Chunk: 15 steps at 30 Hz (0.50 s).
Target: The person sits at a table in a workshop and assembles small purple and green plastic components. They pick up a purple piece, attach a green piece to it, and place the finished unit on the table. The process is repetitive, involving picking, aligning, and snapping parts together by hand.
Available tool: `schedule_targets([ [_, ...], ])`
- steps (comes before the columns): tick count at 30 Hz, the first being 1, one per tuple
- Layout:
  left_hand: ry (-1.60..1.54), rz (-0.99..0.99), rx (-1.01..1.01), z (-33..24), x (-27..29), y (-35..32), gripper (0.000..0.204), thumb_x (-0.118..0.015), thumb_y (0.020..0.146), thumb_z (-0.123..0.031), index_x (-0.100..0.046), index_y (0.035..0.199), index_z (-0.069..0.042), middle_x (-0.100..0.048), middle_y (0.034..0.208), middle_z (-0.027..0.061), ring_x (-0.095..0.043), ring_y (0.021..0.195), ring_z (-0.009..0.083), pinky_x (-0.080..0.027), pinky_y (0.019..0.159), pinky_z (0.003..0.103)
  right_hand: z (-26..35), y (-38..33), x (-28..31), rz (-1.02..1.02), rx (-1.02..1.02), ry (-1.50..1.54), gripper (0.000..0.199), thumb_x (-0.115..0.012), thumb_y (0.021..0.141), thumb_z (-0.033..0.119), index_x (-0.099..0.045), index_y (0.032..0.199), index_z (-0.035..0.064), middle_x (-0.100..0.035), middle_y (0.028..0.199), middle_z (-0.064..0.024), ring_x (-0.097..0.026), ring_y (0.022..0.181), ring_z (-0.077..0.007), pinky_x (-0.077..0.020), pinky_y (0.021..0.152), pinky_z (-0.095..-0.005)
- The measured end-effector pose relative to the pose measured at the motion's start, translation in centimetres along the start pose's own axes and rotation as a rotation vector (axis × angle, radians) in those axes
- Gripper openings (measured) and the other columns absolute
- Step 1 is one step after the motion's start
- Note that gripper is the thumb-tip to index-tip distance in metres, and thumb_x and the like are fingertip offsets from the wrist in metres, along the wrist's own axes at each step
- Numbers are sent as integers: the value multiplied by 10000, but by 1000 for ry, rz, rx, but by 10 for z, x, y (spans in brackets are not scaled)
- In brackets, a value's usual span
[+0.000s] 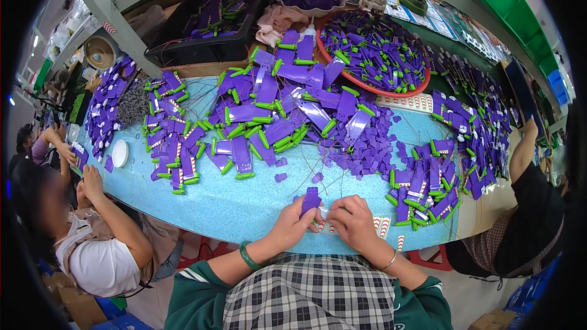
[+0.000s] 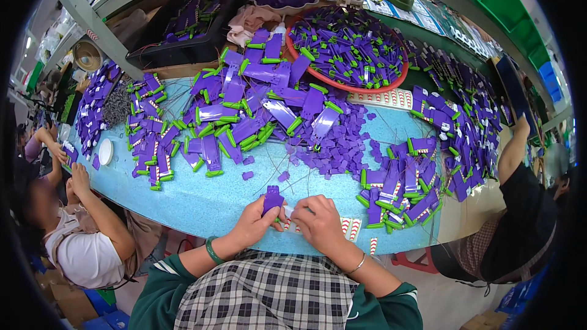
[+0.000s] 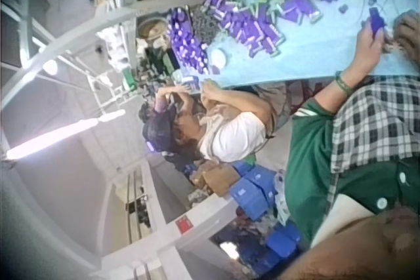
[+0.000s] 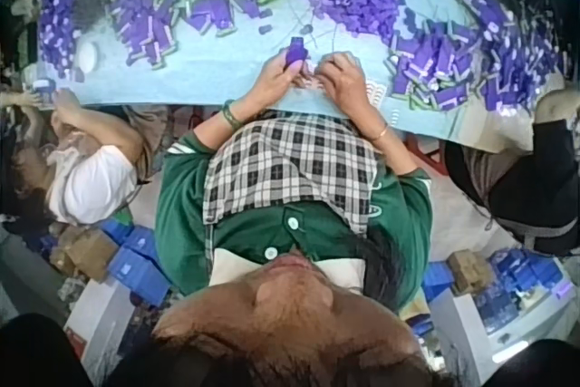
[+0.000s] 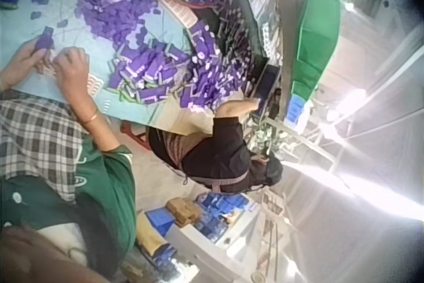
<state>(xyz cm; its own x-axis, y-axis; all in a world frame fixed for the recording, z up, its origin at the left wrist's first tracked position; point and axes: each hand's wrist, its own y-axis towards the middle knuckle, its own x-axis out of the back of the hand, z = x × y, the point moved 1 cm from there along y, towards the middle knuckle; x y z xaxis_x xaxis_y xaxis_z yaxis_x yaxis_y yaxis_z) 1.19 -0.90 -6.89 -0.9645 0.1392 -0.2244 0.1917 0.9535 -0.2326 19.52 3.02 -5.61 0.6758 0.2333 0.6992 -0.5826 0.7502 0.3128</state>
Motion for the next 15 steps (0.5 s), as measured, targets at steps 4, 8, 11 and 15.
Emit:
schedule_targets([
  [4,-34,40,97,-3,7,2,204,-519,949,-130,-549,1094,11,-593,834,50,-595,694,121,-523,608,247,-4,-1,9,-26,-322,698,109,-674,764,18,-624,856,48,-655,931,-55,-602,904,-189,-458,822,-329],
  [8,103,121,85,-30,5,0,172,-630,891,-146,-612,993,-8,-605,784,23,-569,626,81,-482,566,222,-1,6,23,65,-485,678,109,-666,799,47,-620,891,11,-662,908,-94,-634,868,-195,-477,791,-319],
  [11,185,120,40,-37,2,1,140,-661,867,-135,-636,949,-24,-609,750,12,-556,610,64,-458,536,218,9,12,34,90,-380,510,190,-673,793,60,-613,967,10,-653,990,-104,-628,916,-194,-471,793,-317],
  [15,-17,46,78,-43,3,4,107,-658,866,-116,-635,907,-20,-610,715,10,-548,580,68,-443,514,218,32,27,35,-225,-347,594,324,-691,777,84,-588,1078,26,-615,1089,-101,-598,975,-197,-459,780,-308],
])
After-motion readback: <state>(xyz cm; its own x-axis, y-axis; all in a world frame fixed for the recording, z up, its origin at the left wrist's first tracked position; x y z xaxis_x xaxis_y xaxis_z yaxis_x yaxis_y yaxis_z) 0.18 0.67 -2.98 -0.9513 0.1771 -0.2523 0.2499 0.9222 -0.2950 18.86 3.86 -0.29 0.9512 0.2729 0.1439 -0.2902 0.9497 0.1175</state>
